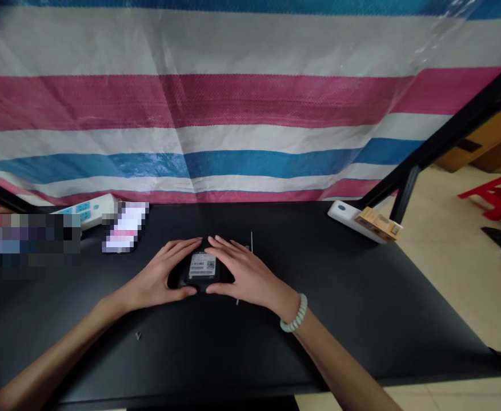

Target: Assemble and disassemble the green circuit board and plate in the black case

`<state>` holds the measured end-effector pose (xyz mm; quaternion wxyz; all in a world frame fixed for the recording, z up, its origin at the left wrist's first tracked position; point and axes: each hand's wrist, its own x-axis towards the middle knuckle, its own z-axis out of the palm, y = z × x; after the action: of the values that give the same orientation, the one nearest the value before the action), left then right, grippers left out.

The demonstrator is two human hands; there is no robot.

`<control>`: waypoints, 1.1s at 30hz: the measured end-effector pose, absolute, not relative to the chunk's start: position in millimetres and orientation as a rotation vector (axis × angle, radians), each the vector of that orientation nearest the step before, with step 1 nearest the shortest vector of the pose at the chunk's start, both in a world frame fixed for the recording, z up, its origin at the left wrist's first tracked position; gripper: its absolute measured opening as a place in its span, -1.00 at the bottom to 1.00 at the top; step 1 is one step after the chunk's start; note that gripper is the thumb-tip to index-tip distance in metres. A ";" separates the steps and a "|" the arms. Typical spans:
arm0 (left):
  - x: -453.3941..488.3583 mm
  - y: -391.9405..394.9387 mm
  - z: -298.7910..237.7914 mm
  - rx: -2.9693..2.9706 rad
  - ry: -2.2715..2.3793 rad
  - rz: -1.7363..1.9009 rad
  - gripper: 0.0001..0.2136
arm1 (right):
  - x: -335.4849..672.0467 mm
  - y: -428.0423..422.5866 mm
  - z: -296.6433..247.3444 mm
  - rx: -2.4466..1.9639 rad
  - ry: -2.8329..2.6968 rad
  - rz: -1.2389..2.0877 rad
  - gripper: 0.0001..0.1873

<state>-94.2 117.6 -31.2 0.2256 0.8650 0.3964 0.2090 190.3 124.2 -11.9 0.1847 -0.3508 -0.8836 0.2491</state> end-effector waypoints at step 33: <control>-94.0 109.0 -14.1 2.232 1.000 0.997 -0.09 | 202.1 127.6 -5.8 -1.011 -1.907 1.049 -0.28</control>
<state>-94.0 109.0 -14.1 0.2476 0.8187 0.3668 0.3659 202.1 127.6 -5.8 0.3627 -0.3926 -0.7405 0.4074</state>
